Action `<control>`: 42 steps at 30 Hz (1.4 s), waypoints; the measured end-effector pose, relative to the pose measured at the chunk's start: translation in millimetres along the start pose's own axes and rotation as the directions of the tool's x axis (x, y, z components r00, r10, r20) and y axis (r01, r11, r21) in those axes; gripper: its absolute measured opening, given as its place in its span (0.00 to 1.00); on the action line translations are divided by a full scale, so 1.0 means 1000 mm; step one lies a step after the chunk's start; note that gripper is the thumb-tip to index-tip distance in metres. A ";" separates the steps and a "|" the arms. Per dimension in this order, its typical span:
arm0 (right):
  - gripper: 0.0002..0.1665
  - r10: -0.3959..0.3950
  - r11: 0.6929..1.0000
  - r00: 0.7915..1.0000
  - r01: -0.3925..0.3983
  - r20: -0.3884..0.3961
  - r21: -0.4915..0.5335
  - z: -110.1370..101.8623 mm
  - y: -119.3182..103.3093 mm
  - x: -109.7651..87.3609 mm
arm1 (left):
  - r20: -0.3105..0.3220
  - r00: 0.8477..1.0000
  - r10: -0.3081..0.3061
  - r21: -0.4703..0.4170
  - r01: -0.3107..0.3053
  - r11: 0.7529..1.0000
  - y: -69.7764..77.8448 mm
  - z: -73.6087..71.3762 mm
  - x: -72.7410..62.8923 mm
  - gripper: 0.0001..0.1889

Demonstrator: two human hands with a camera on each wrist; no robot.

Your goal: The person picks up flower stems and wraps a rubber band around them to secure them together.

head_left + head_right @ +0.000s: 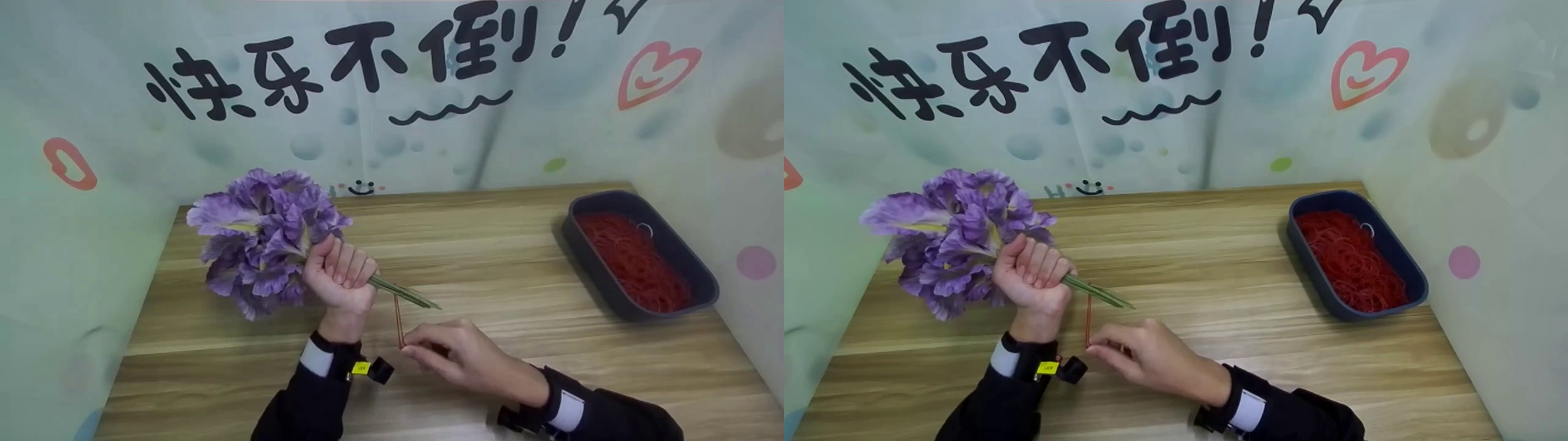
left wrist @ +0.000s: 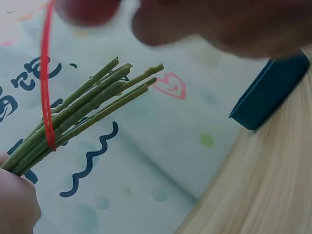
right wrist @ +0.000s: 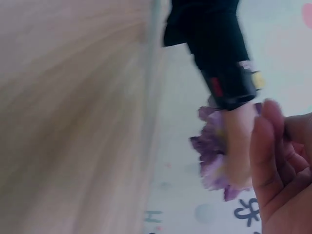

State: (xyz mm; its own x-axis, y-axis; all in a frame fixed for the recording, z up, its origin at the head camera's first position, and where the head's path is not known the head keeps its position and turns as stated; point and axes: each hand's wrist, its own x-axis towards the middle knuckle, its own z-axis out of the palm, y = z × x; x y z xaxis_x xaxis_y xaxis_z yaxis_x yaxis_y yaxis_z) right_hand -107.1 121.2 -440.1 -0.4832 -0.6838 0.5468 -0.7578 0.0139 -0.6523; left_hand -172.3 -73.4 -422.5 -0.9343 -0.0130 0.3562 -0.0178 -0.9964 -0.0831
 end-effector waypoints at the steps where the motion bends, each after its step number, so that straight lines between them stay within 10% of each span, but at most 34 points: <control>1: 0.09 0.009 1.000 1.000 -0.009 -0.002 0.028 -0.002 -0.003 0.000 | 0.003 1.000 -0.007 0.011 0.007 1.000 -0.001 -0.001 0.000 0.24; 15: 0.15 -0.004 0.997 0.987 0.015 -0.160 0.069 -0.030 -0.009 0.006 | -0.068 0.989 -0.134 0.078 0.139 0.987 -0.010 -0.008 -0.004 0.26; 31: 0.13 -0.067 0.952 0.963 -0.017 -0.262 -0.306 -0.065 0.013 0.009 | 0.017 0.934 -0.356 0.040 0.356 0.934 -0.020 -0.005 -0.009 0.27; 42: 0.10 -0.048 0.891 0.967 -0.072 -0.251 -0.447 -0.070 0.032 0.008 | -0.012 0.921 -0.390 0.003 0.390 0.921 -0.029 0.004 -0.016 0.27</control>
State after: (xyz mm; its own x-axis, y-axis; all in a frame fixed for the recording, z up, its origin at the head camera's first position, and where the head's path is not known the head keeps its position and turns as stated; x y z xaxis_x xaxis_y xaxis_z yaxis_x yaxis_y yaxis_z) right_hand -166.2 167.0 -420.1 -0.5410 -0.4784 0.6917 -0.8368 0.3882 -0.3860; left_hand -155.6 -44.5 -421.7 -0.8576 0.3776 0.3494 -0.3796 -0.9228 0.0655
